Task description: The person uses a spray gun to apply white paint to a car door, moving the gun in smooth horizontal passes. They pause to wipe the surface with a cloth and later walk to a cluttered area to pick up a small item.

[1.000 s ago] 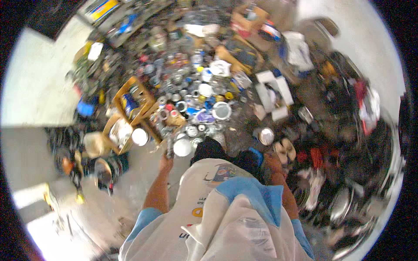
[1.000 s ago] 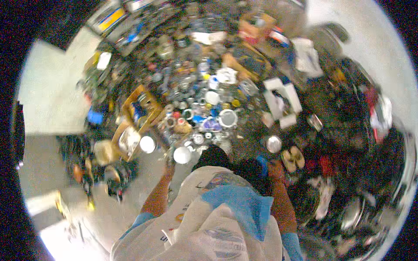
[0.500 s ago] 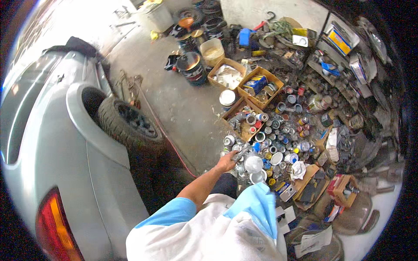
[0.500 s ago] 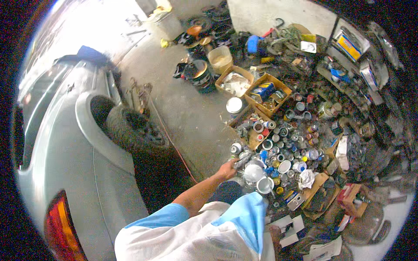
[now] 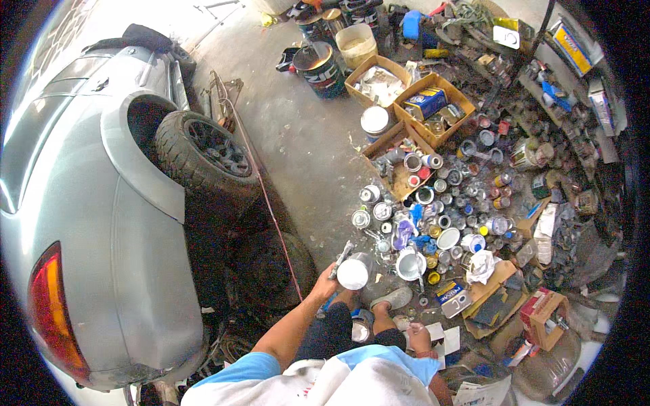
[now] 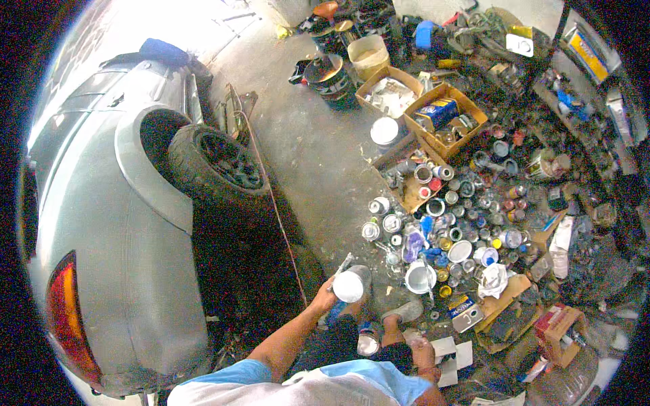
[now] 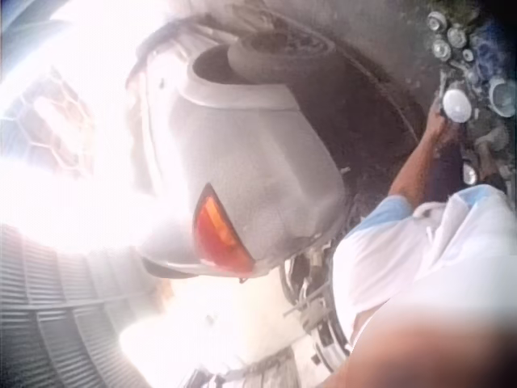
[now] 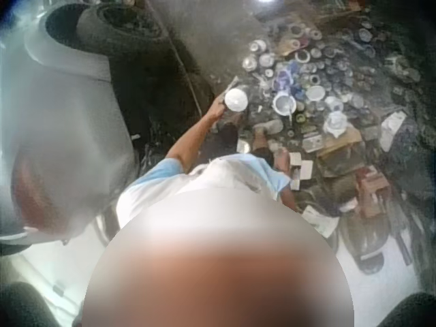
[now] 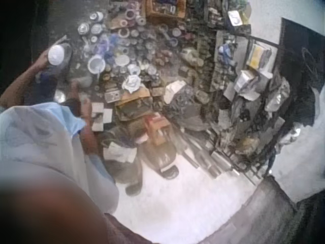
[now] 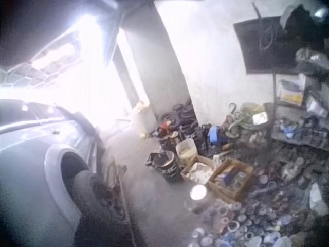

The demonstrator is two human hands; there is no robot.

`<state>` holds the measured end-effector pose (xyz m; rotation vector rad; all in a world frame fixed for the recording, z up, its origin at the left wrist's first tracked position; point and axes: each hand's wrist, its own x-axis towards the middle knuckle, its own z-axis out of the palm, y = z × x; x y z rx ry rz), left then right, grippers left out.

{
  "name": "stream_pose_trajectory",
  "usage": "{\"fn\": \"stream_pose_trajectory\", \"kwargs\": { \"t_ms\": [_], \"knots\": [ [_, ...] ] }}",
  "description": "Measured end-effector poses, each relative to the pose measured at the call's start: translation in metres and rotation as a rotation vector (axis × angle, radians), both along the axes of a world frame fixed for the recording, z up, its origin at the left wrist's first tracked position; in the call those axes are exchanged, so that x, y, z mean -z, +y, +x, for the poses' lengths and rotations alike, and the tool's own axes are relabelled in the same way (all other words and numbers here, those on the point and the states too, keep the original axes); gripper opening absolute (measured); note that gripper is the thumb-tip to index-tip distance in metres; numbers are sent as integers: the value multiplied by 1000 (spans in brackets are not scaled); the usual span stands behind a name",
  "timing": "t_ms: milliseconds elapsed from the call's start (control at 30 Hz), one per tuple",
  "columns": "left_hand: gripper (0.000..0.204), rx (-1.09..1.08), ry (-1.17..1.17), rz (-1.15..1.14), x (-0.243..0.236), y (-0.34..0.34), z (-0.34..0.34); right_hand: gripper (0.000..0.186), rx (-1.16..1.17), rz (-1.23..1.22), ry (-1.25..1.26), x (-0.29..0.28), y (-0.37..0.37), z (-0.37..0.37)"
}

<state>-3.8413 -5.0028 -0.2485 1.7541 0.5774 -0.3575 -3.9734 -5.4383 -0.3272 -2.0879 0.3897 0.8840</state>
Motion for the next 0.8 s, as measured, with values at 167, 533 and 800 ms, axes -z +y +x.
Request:
{"fn": "stream_pose_trajectory", "kwargs": {
  "t_ms": [167,533,800],
  "knots": [
    [52,-110,59,119,109,53,12,37,120,259,-18,144,68,-16],
    [51,-212,405,125,369,156,63,36,46,340,-84,201,122,150],
    [63,-182,480,112,437,157,92,41,-241,335,-259,188,160,231]
  ]
}}
